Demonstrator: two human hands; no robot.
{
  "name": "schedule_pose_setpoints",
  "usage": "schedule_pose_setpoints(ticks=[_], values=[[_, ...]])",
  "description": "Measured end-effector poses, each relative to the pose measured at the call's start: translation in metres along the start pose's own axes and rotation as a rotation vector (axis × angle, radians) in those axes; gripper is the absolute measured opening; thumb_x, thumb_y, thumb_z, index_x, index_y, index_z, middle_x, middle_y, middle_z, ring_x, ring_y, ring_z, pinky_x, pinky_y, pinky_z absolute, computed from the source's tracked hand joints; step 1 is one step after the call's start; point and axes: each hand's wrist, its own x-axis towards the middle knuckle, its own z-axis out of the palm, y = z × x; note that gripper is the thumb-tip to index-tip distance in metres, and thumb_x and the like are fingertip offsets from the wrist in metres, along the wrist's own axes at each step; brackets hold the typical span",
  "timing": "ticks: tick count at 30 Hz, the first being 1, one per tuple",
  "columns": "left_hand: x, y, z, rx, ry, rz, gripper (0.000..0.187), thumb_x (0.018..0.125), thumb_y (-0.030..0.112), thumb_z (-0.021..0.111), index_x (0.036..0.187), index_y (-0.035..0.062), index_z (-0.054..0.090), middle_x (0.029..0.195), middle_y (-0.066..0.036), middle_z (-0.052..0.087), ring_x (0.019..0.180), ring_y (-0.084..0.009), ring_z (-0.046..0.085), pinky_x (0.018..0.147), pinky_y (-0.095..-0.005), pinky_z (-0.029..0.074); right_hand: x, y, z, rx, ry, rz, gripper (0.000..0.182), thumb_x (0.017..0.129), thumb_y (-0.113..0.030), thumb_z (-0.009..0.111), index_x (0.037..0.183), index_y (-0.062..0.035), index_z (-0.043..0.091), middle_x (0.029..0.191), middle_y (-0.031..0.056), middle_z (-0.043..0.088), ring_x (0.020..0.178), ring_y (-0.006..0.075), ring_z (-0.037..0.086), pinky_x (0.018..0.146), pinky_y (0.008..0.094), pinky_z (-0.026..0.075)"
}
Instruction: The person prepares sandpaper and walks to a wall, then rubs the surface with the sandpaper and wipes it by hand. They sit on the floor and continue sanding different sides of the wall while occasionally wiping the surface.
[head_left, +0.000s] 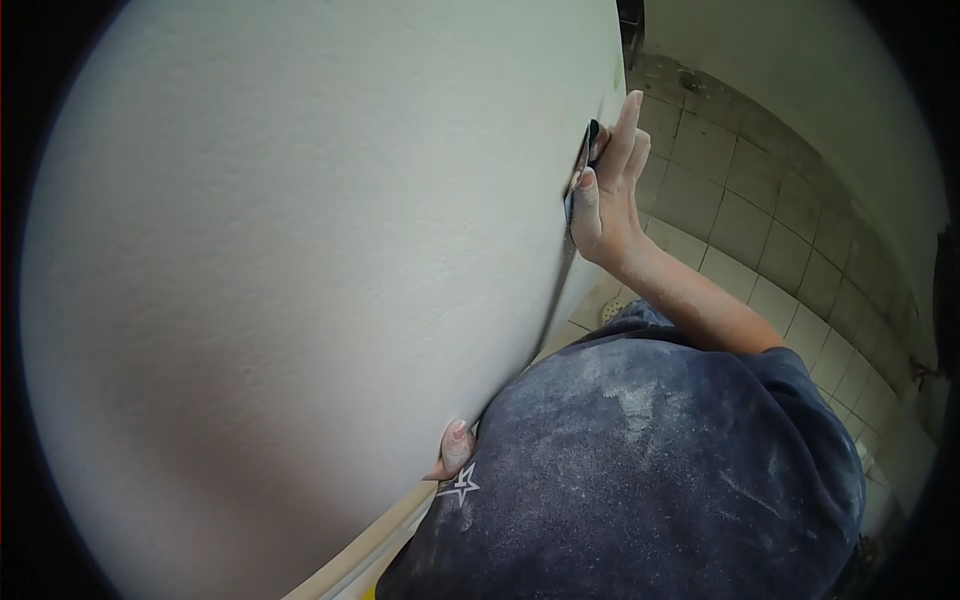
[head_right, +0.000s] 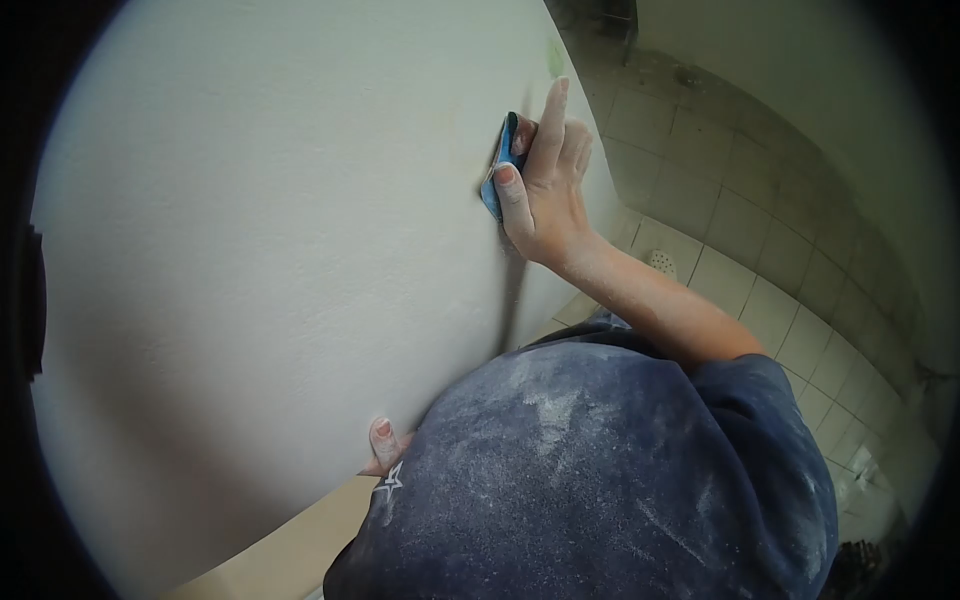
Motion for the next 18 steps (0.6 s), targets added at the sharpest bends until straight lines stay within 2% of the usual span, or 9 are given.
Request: schedule_pose_setpoints(ticks=[2,5,7,9,11,12,15,16,18], values=[[-0.002,0.000,-0.003,0.001,0.008,-0.011,0.039,0.072,0.003,0.084,0.105,-0.0049,0.065,0.098,-0.015,0.068,0.088,-0.0218,0.065,0.083,-0.0347,0.053,0.019,-0.018,0.001,0.023,0.010,0.020,0.087,0.101,-0.054,0.020,0.150,0.0130,-0.007,0.096,0.0075,0.033,0.087,0.0199,0.023,0.089,0.0396,0.024],[0.003,-0.001,0.004,0.015,0.015,-0.009,0.039,0.073,0.002,0.084,0.105,-0.0049,0.065,0.098,-0.015,0.068,0.087,-0.0217,0.065,0.084,-0.0345,0.052,0.090,-0.029,-0.011,-0.022,0.081,-0.228,0.087,0.101,-0.054,0.019,0.150,0.0132,-0.007,0.097,0.0083,0.033,0.086,0.0195,0.023,0.088,0.0385,0.025],[0.009,0.000,0.005,0.010,0.023,-0.010,0.038,0.073,0.002,0.084,0.105,-0.0050,0.065,0.098,-0.015,0.068,0.087,-0.0216,0.065,0.084,-0.0345,0.052,0.094,-0.015,0.000,0.038,0.130,-0.188,0.093,0.098,-0.062,0.026,0.153,0.0080,-0.001,0.101,0.0091,0.035,0.085,0.0197,0.026,0.087,0.0423,0.028],[0.005,0.017,0.000,0.011,0.027,-0.003,0.038,0.073,0.002,0.083,0.105,-0.0050,0.065,0.098,-0.015,0.068,0.087,-0.0215,0.065,0.084,-0.0344,0.052,0.091,-0.041,-0.019,-0.041,0.082,-0.164,0.086,0.101,-0.053,0.019,0.150,0.0124,-0.006,0.098,0.0091,0.032,0.086,0.0194,0.023,0.087,0.0384,0.026],[0.004,0.017,-0.002,0.011,0.030,0.004,0.038,0.073,0.002,0.083,0.105,-0.0050,0.065,0.098,-0.015,0.068,0.087,-0.0215,0.065,0.084,-0.0343,0.052,0.046,-0.016,-0.007,-0.002,0.034,-0.118,0.085,0.101,-0.053,0.018,0.150,0.0124,-0.004,0.098,0.0093,0.033,0.085,0.0195,0.024,0.086,0.0389,0.027],[0.006,0.017,-0.001,0.007,0.028,0.013,0.038,0.073,0.002,0.083,0.105,-0.0050,0.065,0.098,-0.015,0.068,0.087,-0.0214,0.065,0.084,-0.0343,0.052,0.020,0.001,-0.003,-0.012,0.004,-0.075,0.082,0.102,-0.051,0.023,0.152,0.0098,0.000,0.101,0.0096,0.034,0.088,0.0204,0.027,0.088,0.0398,0.028],[0.011,0.010,0.004,-0.011,0.027,0.036,0.037,0.073,0.002,0.083,0.105,-0.0050,0.065,0.098,-0.015,0.068,0.087,-0.0213,0.065,0.084,-0.0341,0.052,-0.003,0.029,-0.013,-0.294,-0.021,0.029,0.078,0.102,-0.046,0.033,0.153,0.0063,0.006,0.104,0.0099,0.036,0.091,0.0219,0.030,0.092,0.0415,0.028],[0.013,0.009,0.005,-0.017,0.029,0.044,0.037,0.073,0.002,0.083,0.105,-0.0050,0.065,0.098,-0.015,0.068,0.087,-0.0213,0.065,0.084,-0.0341,0.052,0.002,0.036,-0.021,-0.237,0.075,0.045,0.074,0.102,-0.040,0.041,0.154,0.0040,0.010,0.105,0.0098,0.036,0.093,0.0228,0.033,0.095,0.0420,0.028],[0.020,0.008,0.008,-0.028,0.039,0.065,0.037,0.073,0.001,0.083,0.105,-0.0051,0.065,0.098,-0.015,0.068,0.087,-0.0212,0.065,0.084,-0.0340,0.052,0.028,0.037,-0.049,-0.221,0.213,0.072,0.073,0.104,-0.041,0.041,0.152,0.0050,0.012,0.109,0.0102,0.036,0.100,0.0223,0.035,0.099,0.0406,0.029]])
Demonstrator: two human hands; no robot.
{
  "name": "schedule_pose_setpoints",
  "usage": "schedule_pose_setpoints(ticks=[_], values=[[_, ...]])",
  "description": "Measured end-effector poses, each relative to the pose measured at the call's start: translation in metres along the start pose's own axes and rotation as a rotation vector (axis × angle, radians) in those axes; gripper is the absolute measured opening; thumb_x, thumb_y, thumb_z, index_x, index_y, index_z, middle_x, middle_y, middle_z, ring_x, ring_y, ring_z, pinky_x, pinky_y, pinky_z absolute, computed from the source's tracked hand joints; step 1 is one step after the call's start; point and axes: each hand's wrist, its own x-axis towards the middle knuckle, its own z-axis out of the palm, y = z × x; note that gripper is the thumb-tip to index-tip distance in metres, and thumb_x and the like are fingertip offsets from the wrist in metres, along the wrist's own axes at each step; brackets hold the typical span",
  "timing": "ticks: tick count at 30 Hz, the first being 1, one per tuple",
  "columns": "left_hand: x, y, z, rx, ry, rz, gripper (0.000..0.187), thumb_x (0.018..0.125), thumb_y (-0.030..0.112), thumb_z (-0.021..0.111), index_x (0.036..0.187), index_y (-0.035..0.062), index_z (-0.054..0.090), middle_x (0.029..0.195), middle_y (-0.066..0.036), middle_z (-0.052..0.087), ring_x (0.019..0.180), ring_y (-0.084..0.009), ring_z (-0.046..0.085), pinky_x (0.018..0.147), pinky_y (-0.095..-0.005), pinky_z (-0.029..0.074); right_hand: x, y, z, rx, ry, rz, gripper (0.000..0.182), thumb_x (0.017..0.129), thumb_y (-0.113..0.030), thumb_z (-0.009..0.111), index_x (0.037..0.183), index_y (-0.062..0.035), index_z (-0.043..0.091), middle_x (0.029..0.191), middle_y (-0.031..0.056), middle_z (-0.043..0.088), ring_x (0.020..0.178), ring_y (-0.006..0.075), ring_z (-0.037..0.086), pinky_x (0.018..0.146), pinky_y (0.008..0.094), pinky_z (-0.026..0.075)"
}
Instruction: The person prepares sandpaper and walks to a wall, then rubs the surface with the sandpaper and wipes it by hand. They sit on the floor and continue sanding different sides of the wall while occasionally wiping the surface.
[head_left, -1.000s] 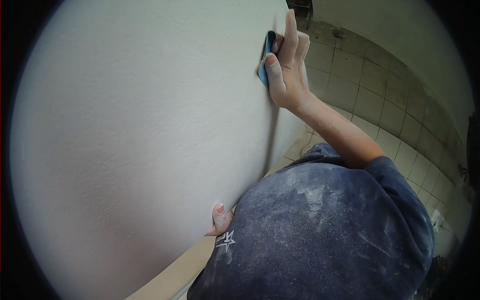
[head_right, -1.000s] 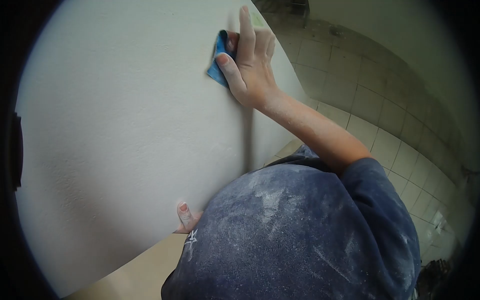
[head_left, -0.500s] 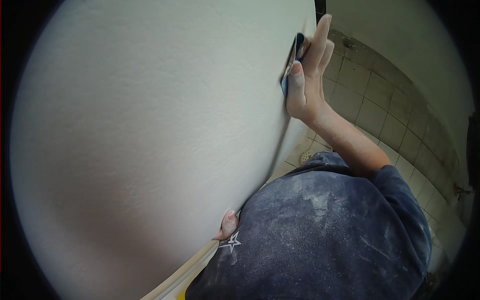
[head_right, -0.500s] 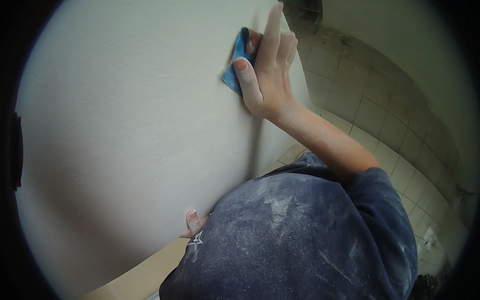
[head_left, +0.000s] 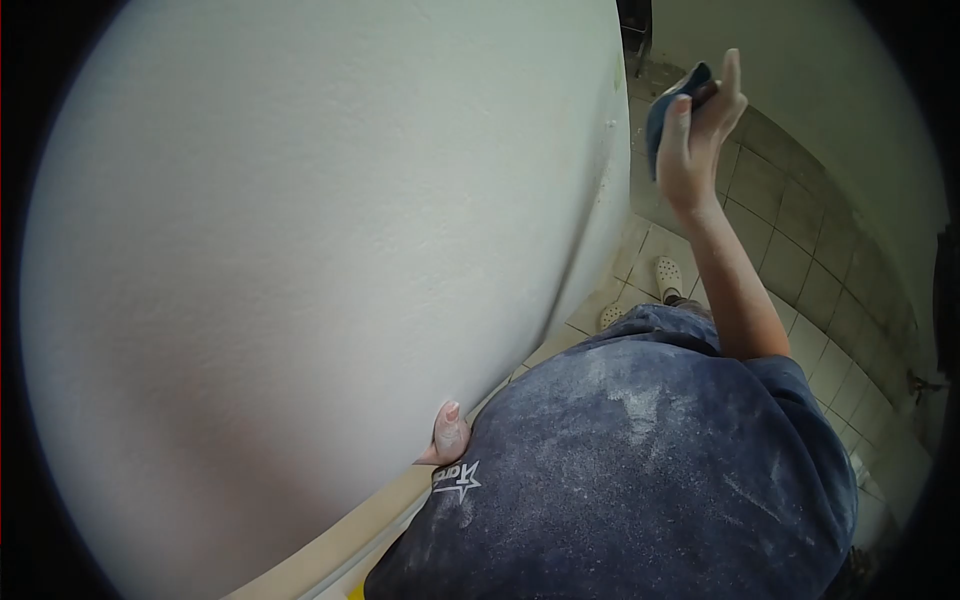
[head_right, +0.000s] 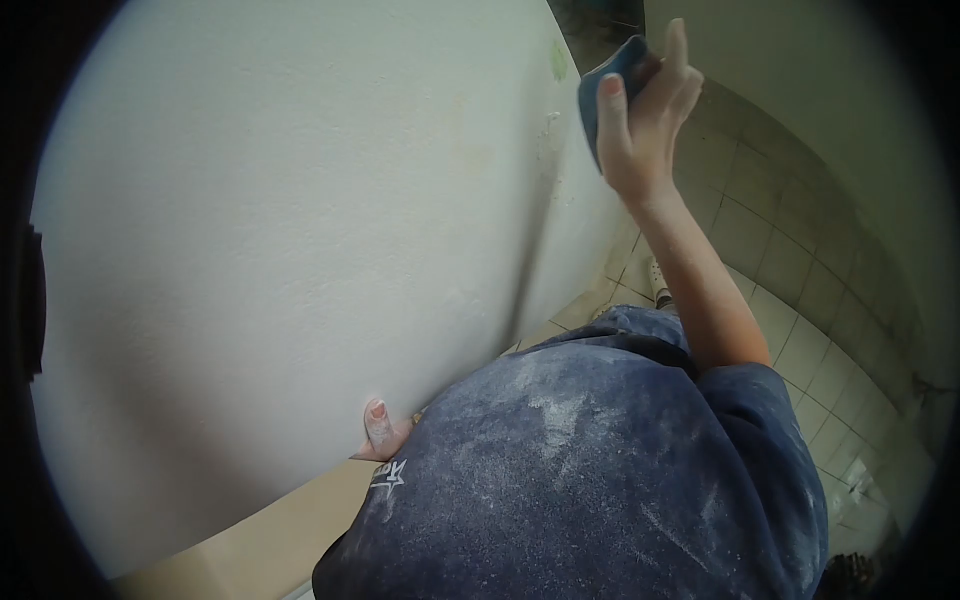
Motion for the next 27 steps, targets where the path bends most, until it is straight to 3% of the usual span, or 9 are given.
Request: schedule_pose_setpoints(ticks=[2,5,11,13,17,19,21,24,27], values=[[0.008,0.001,0.006,-0.020,0.017,0.019,0.037,0.074,0.001,0.082,0.105,-0.0051,0.065,0.097,-0.015,0.068,0.087,-0.0211,0.065,0.084,-0.0339,0.052,0.031,0.000,-0.017,0.152,0.167,0.010,0.072,0.105,-0.046,0.038,0.149,0.0061,0.015,0.116,0.0108,0.034,0.110,0.0213,0.036,0.104,0.0380,0.029],[0.020,0.000,0.018,-0.057,0.034,0.051,0.036,0.074,0.001,0.082,0.105,-0.0051,0.065,0.097,-0.015,0.068,0.087,-0.0210,0.065,0.084,-0.0338,0.052,0.045,0.025,-0.048,0.127,0.235,0.043,0.072,0.104,-0.052,0.037,0.143,0.0065,0.021,0.123,0.0118,0.032,0.118,0.0205,0.035,0.108,0.0363,0.028],[0.036,0.007,0.043,-0.202,0.065,0.215,0.035,0.075,0.000,0.081,0.105,-0.0053,0.064,0.097,-0.014,0.068,0.086,-0.0204,0.064,0.084,-0.0332,0.051,0.033,0.028,-0.097,0.132,0.325,0.294,0.071,0.101,-0.057,0.042,0.135,0.0027,0.024,0.123,0.0131,0.034,0.118,0.0199,0.038,0.107,0.0349,0.032],[0.043,0.002,0.043,-0.246,0.049,0.275,0.035,0.075,0.000,0.080,0.106,-0.0056,0.064,0.097,-0.013,0.067,0.085,-0.0200,0.064,0.084,-0.0330,0.051,0.025,0.023,-0.105,0.138,0.358,0.285,0.071,0.101,-0.055,0.046,0.135,0.0020,0.023,0.123,0.0132,0.035,0.119,0.0202,0.040,0.106,0.0349,0.035],[0.056,-0.014,0.032,-0.269,-0.138,0.417,0.043,0.076,0.000,0.080,0.113,-0.0071,0.059,0.099,-0.014,0.065,0.085,-0.0205,0.064,0.082,-0.0328,0.052,0.001,0.000,-0.122,0.256,0.354,0.233,0.071,0.099,-0.051,0.053,0.136,0.0021,0.023,0.124,0.0132,0.037,0.118,0.0201,0.044,0.102,0.0338,0.040],[0.061,-0.024,0.026,-0.298,-0.289,0.518,0.054,0.076,0.001,0.080,0.122,-0.0085,0.051,0.109,-0.017,0.062,0.089,-0.0211,0.064,0.081,-0.0325,0.052,-0.009,-0.012,-0.142,0.261,0.386,0.348,0.072,0.096,-0.049,0.060,0.133,0.0039,0.028,0.121,0.0133,0.041,0.115,0.0186,0.047,0.096,0.0315,0.043],[0.068,-0.038,0.026,-0.283,-0.451,0.474,0.074,0.076,0.007,0.082,0.133,-0.0101,0.038,0.124,-0.025,0.049,0.104,-0.0281,0.057,0.087,-0.0380,0.049,-0.015,-0.015,-0.151,0.279,0.357,0.392,0.072,0.095,-0.049,0.063,0.132,0.0043,0.032,0.119,0.0127,0.043,0.114,0.0174,0.047,0.093,0.0308,0.045],[0.073,-0.058,0.009,-0.187,-0.581,0.331,0.104,0.076,0.024,0.084,0.146,-0.0097,0.015,0.145,-0.037,0.021,0.131,-0.0440,0.034,0.101,-0.0534,0.036,-0.044,-0.031,-0.168,0.351,0.347,0.389,0.068,0.088,-0.036,0.076,0.129,0.0026,0.039,0.110,0.0090,0.052,0.103,0.0169,0.055,0.084,0.0315,0.048],[0.074,-0.067,0.003,-0.102,-0.487,0.516,0.118,0.076,0.040,0.081,0.151,-0.0035,0.002,0.147,-0.040,-0.002,0.134,-0.0521,0.003,0.102,-0.0651,0.014,-0.081,-0.055,-0.197,0.252,0.285,0.446,0.059,0.083,-0.029,0.082,0.120,0.0015,0.048,0.107,0.0090,0.058,0.097,0.0178,0.059,0.081,0.0319,0.050]])
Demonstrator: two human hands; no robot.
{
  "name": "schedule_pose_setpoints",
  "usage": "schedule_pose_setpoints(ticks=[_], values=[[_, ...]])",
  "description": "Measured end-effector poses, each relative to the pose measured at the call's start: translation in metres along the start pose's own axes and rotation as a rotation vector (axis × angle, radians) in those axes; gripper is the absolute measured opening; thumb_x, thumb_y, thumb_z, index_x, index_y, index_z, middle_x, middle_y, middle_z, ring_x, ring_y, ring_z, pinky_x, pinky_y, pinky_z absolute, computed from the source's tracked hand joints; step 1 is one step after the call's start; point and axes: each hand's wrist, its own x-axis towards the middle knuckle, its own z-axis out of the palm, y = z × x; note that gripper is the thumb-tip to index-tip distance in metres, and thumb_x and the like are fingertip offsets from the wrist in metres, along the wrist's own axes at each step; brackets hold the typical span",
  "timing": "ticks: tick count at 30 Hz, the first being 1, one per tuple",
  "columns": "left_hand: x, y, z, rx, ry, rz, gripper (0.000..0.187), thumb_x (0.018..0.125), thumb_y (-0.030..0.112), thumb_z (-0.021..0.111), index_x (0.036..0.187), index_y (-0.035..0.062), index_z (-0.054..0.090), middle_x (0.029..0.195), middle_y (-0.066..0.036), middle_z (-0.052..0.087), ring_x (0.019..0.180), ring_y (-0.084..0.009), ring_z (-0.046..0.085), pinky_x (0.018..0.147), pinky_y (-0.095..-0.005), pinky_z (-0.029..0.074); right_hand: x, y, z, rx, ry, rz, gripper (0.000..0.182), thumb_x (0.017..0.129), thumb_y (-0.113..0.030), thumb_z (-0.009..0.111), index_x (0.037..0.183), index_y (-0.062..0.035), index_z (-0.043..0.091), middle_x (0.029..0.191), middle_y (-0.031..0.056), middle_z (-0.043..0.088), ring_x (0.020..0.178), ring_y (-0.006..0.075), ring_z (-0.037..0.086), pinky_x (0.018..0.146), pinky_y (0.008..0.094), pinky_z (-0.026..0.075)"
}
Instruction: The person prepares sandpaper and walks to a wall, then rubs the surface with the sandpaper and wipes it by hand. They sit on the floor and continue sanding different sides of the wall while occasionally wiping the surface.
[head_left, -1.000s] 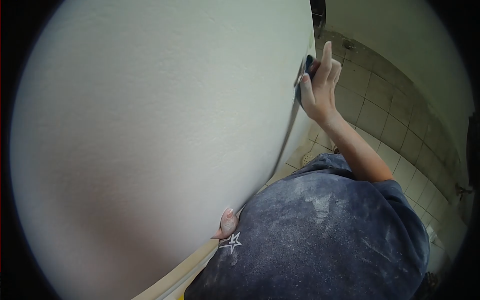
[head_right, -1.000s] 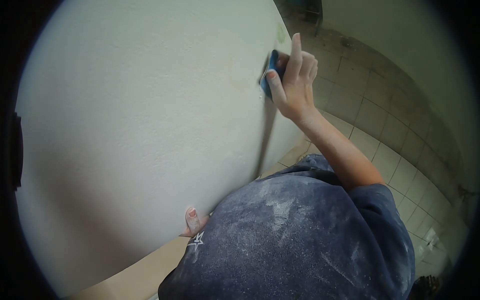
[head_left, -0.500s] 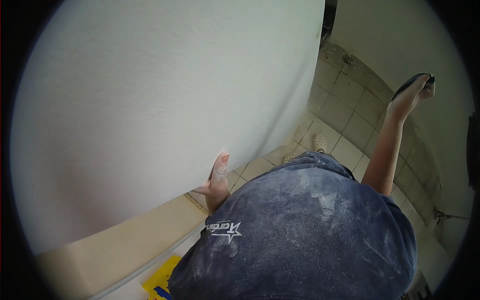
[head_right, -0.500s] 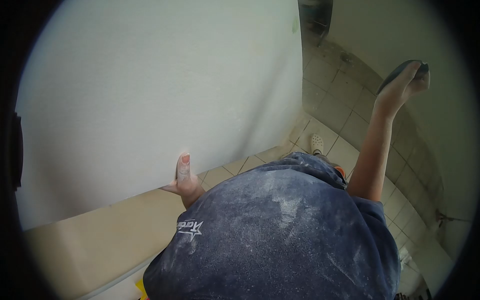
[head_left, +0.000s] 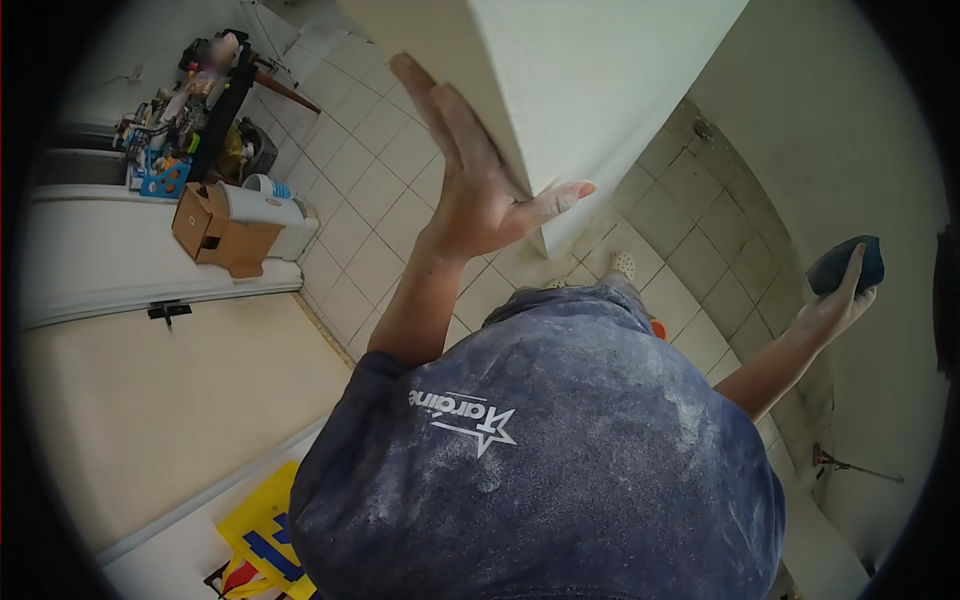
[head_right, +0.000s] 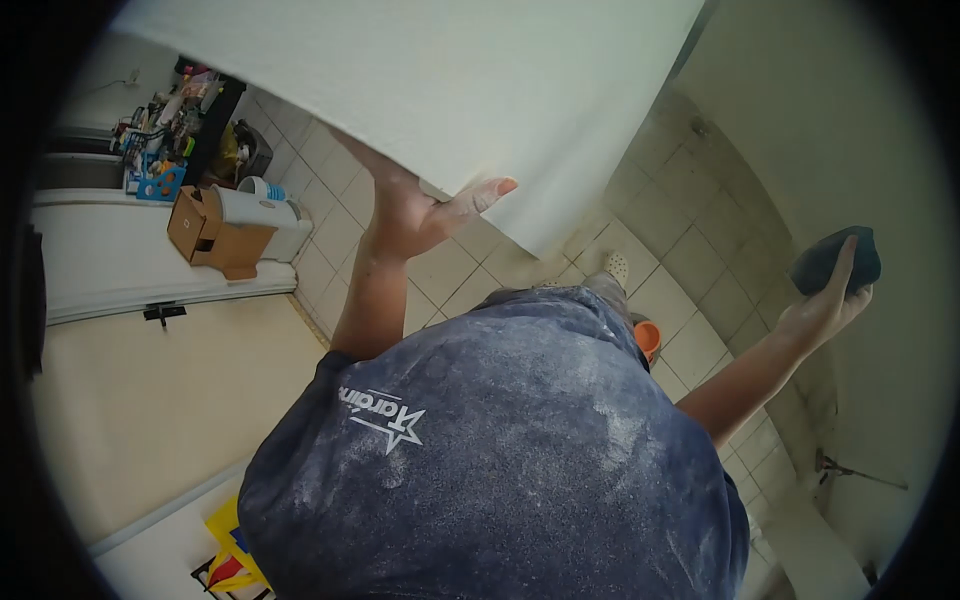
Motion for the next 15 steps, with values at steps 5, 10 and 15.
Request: schedule_pose_setpoints(ticks=[5,10,15], values=[[-0.003,-0.009,0.011,0.188,0.042,0.188,0.127,0.078,0.058,0.076,0.155,0.0007,-0.007,0.151,-0.043,-0.019,0.138,-0.0605,-0.023,0.106,-0.0755,-0.007,-0.028,-0.016,-0.046,-0.125,0.025,0.038,0.049,0.079,-0.024,0.085,0.112,0.0013,0.058,0.109,0.0103,0.063,0.098,0.0200,0.062,0.084,0.0338,0.053],[-0.064,-0.021,0.012,0.183,-0.025,-0.055,0.110,0.083,0.055,0.072,0.158,0.0083,0.006,0.160,-0.031,-0.005,0.147,-0.0522,0.000,0.117,-0.0615,0.013,-0.028,-0.019,-0.055,-0.086,-0.033,0.001,0.044,0.079,-0.018,0.084,0.111,0.0038,0.064,0.107,0.0105,0.066,0.096,0.0209,0.064,0.086,0.0353,0.055],[-0.173,-0.021,-0.018,0.120,-0.512,-0.784,0.079,0.093,0.041,0.062,0.155,0.0094,0.024,0.159,-0.015,0.028,0.143,-0.0332,0.034,0.116,-0.0443,0.032,-0.043,-0.024,-0.042,-0.061,-0.105,-0.013,0.038,0.081,-0.018,0.083,0.107,0.0044,0.066,0.108,0.0109,0.066,0.097,0.0204,0.064,0.087,0.0343,0.054]])
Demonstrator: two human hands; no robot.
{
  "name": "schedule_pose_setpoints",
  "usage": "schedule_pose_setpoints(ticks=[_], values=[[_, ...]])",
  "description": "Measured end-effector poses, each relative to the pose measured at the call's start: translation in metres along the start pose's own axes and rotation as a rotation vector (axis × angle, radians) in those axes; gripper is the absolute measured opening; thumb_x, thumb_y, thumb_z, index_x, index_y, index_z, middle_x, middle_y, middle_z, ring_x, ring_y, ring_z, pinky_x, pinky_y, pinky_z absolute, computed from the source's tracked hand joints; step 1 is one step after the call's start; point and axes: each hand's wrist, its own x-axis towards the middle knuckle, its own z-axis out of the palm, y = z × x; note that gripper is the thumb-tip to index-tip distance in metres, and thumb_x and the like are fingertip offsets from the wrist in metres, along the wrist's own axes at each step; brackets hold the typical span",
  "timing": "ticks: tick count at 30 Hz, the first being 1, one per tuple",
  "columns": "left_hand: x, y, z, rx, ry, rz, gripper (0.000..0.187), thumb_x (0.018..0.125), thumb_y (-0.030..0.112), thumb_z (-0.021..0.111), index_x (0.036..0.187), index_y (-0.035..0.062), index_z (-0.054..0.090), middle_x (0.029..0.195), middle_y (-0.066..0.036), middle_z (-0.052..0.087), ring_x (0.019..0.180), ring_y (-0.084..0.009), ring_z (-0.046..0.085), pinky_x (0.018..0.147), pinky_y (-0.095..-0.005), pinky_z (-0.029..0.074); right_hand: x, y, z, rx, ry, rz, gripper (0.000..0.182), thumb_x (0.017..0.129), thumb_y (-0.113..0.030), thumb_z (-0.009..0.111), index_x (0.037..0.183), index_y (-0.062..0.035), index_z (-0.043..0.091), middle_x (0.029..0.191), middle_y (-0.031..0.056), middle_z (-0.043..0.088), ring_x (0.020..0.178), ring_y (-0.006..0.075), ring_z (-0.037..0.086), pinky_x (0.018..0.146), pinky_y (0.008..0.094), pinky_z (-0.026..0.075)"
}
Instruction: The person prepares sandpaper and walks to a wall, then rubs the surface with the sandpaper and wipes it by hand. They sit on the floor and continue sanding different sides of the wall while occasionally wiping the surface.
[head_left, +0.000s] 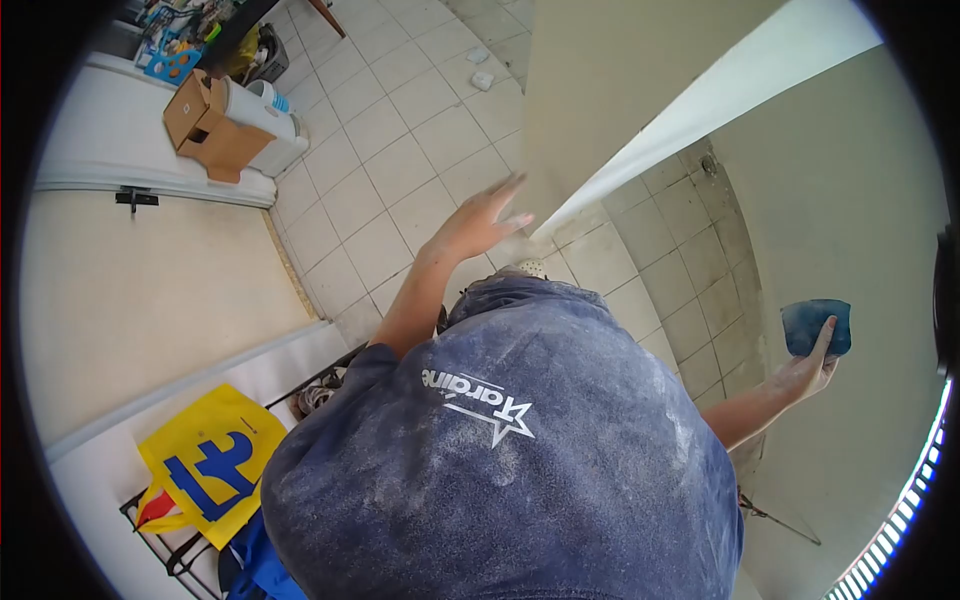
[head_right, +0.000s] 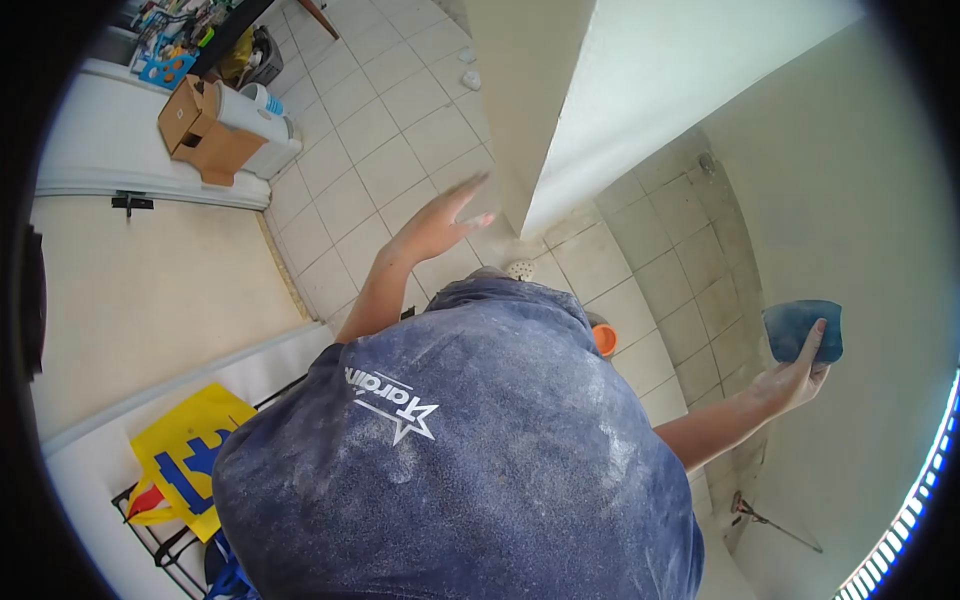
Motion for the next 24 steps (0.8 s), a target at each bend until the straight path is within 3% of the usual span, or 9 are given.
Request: schedule_pose_setpoints(ticks=[1,4,7,10,16,24], values=[[-0.021,-0.022,0.008,0.049,-0.152,-0.194,0.076,0.095,0.047,0.058,0.152,0.0047,0.031,0.154,-0.020,0.038,0.142,-0.0333,0.037,0.116,-0.0412,0.032,-0.004,0.000,-0.002,-0.007,-0.001,-0.003,0.038,0.081,-0.018,0.083,0.107,0.0046,0.066,0.108,0.0108,0.066,0.097,0.0203,0.064,0.087,0.0342,0.054],[-0.048,-0.065,0.029,0.402,-0.842,-0.750,0.084,0.089,0.055,0.060,0.151,0.0045,0.033,0.151,-0.021,0.040,0.140,-0.0335,0.040,0.115,-0.0409,0.033,-0.002,0.001,-0.011,-0.008,0.027,0.017,0.041,0.082,-0.020,0.083,0.109,0.0052,0.066,0.109,0.0111,0.066,0.098,0.0207,0.064,0.087,0.0337,0.054],[-0.072,-0.040,0.037,0.281,-0.515,-0.738,0.082,0.090,0.053,0.061,0.151,0.0048,0.034,0.151,-0.020,0.041,0.140,-0.0324,0.040,0.115,-0.0401,0.033,0.015,0.005,-0.036,0.025,0.016,0.049,0.045,0.082,-0.023,0.083,0.111,0.0055,0.066,0.110,0.0116,0.067,0.099,0.0210,0.064,0.087,0.0335,0.054],[-0.084,-0.030,0.047,0.216,-0.300,-0.483,0.078,0.092,0.050,0.060,0.151,0.0059,0.035,0.153,-0.016,0.040,0.141,-0.0306,0.039,0.115,-0.0415,0.033,0.008,0.015,-0.078,-0.047,0.047,0.092,0.046,0.082,-0.024,0.083,0.113,0.0056,0.065,0.110,0.0119,0.067,0.099,0.0208,0.064,0.086,0.0334,0.053],[-0.091,0.016,0.051,0.190,-0.294,-0.433,0.075,0.094,0.046,0.059,0.152,0.0067,0.033,0.155,-0.015,0.037,0.143,-0.0303,0.036,0.117,-0.0391,0.030,-0.006,0.046,-0.139,0.111,0.152,0.205,0.038,0.085,-0.019,0.080,0.112,0.0034,0.066,0.107,0.0102,0.067,0.093,0.0198,0.064,0.081,0.0326,0.054],[-0.098,0.000,0.058,0.254,-0.492,-0.551,0.081,0.093,0.054,0.057,0.152,0.0053,0.031,0.153,-0.021,0.038,0.142,-0.0328,0.038,0.116,-0.0414,0.032,-0.011,0.049,-0.172,0.103,0.093,0.185,0.025,0.083,-0.007,0.078,0.105,0.0011,0.068,0.101,0.0076,0.068,0.096,0.0184,0.064,0.083,0.0323,0.053]])
